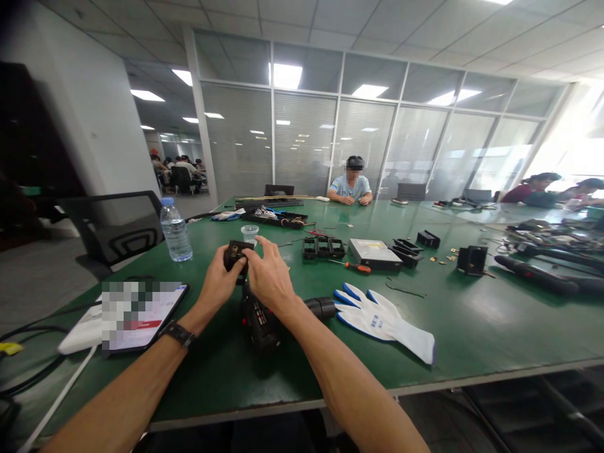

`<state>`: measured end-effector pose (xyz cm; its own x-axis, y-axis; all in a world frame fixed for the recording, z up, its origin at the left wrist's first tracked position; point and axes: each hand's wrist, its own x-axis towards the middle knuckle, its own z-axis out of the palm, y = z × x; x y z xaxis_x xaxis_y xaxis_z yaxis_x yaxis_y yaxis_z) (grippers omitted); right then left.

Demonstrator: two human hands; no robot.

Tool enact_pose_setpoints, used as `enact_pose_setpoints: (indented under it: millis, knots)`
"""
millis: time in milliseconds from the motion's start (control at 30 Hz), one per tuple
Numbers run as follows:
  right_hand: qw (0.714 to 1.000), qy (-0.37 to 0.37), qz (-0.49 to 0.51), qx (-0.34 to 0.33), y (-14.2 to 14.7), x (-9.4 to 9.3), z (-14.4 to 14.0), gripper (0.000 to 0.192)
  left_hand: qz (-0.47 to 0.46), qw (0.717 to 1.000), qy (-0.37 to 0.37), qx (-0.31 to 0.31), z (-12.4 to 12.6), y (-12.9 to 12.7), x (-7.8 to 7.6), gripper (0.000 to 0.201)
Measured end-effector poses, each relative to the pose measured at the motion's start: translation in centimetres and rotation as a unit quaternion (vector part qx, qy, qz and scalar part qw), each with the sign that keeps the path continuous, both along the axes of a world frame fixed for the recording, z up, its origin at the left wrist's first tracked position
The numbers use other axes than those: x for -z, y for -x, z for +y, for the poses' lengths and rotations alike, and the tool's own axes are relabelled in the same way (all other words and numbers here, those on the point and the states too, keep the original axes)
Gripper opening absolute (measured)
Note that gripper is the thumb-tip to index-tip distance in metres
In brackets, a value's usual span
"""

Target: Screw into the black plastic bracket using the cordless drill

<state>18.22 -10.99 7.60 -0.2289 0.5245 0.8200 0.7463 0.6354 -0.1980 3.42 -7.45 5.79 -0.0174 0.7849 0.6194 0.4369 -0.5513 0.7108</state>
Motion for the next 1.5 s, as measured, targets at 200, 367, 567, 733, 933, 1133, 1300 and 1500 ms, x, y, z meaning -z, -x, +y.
enact_pose_setpoints:
  millis: [200, 367, 567, 733, 933, 1133, 1300, 1500]
  knots:
    - [0.992, 0.011, -0.08, 0.093, 0.3, 0.0, -0.2, 0.038, -0.024, 1.0, -0.012, 0.008, 0.5, 0.0, 0.4, 0.039]
    - [0.986, 0.05, -0.106, 0.121, 1.1, 0.0, -0.6, 0.049, -0.043, 0.998, -0.025, 0.03, 1.0, -0.1, 0.8, 0.04]
    - [0.988, 0.083, -0.086, 0.094, 1.5, 0.1, -0.6, 0.054, -0.056, 0.998, -0.017, 0.037, 1.2, 0.1, 1.1, 0.04]
    - [0.992, 0.098, -0.057, 0.054, 1.0, 0.1, -0.5, 0.048, -0.052, 0.998, -0.021, 0.039, 1.2, -0.1, 1.4, 0.04]
    - [0.993, 0.095, -0.055, 0.051, 0.9, 0.1, -0.6, 0.042, -0.042, 0.999, -0.02, 0.02, 1.2, -0.2, 1.5, 0.041]
    - [0.989, 0.117, -0.058, 0.064, 0.9, 0.5, -0.4, 0.047, -0.026, 0.999, -0.014, 0.026, 1.4, 0.1, 1.5, 0.046]
    - [0.991, 0.118, -0.046, 0.05, 1.0, 0.8, -0.2, 0.054, 0.008, 1.0, -0.009, -0.016, 0.9, 0.2, 0.9, 0.051]
    - [0.993, 0.108, -0.04, 0.007, 0.9, 0.8, -0.2, 0.046, 0.098, 0.991, -0.004, -0.094, 0.0, 0.5, 0.2, 0.049]
